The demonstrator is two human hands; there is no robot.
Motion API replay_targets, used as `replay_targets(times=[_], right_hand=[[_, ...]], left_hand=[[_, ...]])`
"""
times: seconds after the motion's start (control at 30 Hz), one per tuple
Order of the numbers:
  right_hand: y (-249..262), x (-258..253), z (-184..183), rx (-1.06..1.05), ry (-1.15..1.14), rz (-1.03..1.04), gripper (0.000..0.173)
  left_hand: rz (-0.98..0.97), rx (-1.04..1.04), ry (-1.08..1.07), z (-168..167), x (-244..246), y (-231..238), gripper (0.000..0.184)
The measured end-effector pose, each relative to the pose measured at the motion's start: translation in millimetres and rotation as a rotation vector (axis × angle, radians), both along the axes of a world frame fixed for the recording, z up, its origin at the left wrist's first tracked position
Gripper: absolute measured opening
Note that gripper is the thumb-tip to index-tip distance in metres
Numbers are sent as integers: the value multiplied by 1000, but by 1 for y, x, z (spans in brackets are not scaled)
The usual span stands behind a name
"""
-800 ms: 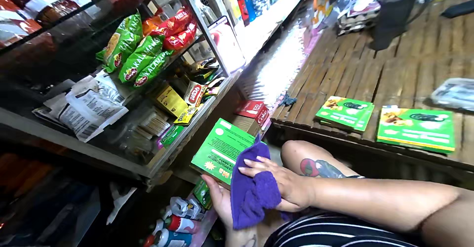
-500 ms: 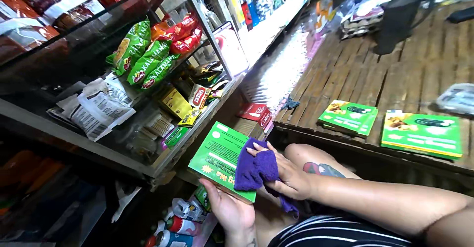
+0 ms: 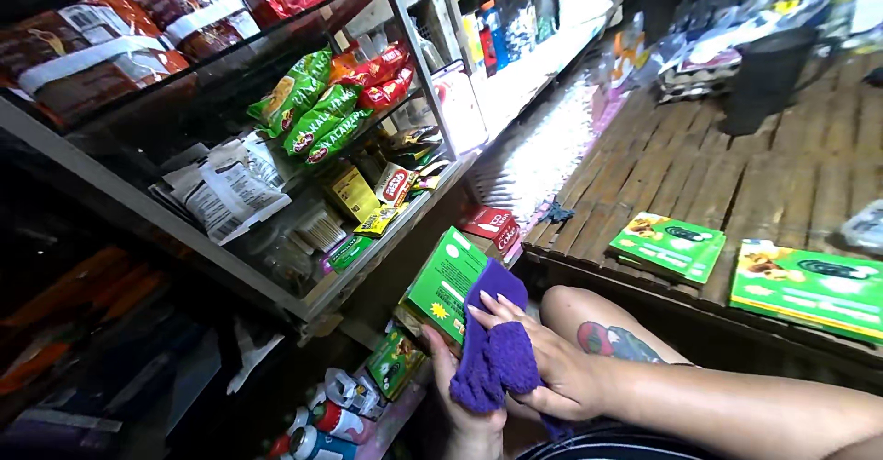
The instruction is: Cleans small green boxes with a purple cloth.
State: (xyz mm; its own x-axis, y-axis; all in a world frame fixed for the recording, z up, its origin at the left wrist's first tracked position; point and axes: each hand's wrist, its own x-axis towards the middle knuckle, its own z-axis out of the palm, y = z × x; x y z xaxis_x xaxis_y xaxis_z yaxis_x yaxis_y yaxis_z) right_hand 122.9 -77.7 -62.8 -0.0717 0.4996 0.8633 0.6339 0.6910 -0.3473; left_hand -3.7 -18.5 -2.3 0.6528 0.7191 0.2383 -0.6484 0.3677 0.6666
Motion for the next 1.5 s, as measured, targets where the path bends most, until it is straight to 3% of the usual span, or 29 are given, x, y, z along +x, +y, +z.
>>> replay_targets(times=[0.2,0.33,0.47,0.6,0.7,0.83,1.13,1.3,1.5], right_hand=[[-5,-1,9,30,-43,-5,49],[-5,1,11,64,-47,-10,52],[-8,1,14,60,-56,-35,51],[-9,1,15,77,-44,-43,49],[-11,2,18,76,-15,-52,49],[-11,5,22,79,28,-101,53],[-10,26,27,99,129,-179,56],[-8,42,27,106,238,-183,50],[-1,66,25,104,380,-174,40]], left_hand=[[-171,141,-39,-13,-4,1,58],[75,208,82,-33,-5,-10,25],[86,275,123,-45,-10,-10,18],[22,250,509,-13,-18,-31,10],[-29,296,463,-20,-13,-29,7],[17,322,289,-37,-2,-27,19],[93,550,370,-41,16,-32,44],[14,553,418,-38,17,-29,76],[-16,517,440,-36,16,-32,70]])
